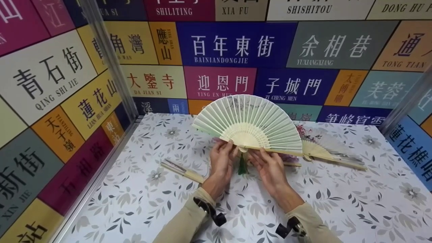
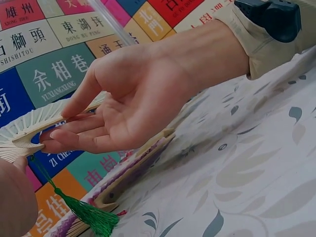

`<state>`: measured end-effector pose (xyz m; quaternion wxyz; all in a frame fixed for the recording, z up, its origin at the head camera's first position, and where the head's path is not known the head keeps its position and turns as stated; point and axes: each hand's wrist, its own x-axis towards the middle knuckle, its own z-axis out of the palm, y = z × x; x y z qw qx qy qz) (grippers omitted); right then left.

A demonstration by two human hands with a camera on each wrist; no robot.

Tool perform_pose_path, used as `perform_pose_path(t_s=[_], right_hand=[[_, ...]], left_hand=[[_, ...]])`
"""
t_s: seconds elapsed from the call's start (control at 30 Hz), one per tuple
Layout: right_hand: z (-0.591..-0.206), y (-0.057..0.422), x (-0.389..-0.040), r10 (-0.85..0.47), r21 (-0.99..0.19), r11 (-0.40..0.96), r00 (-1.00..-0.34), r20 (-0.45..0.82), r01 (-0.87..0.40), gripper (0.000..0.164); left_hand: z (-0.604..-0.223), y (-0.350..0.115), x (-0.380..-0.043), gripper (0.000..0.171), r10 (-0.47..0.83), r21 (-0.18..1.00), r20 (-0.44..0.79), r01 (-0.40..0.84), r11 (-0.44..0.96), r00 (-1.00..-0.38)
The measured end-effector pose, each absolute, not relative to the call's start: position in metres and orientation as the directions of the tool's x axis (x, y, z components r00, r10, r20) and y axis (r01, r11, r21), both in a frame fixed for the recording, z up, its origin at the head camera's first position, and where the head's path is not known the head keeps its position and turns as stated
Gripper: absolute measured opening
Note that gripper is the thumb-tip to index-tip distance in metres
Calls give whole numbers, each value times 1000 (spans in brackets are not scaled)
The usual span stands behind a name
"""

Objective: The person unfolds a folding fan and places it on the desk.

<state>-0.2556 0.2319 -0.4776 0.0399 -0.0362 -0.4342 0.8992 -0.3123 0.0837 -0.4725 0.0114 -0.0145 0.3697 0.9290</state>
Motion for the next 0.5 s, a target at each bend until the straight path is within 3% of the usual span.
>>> perform_pose_path(t_s=[0.23,0.5], right_hand=[[-479,231,-258,125,-798,-603,-990,-67,-23,34],[-479,227,-258,138,-808,-588,-989,-57,-36,28]], left_hand=[[-474,79,-311,22,9,754,-43,-39,-655,-999],[-474,72,-314,27,-32,773,-27,-1,-635,-999]])
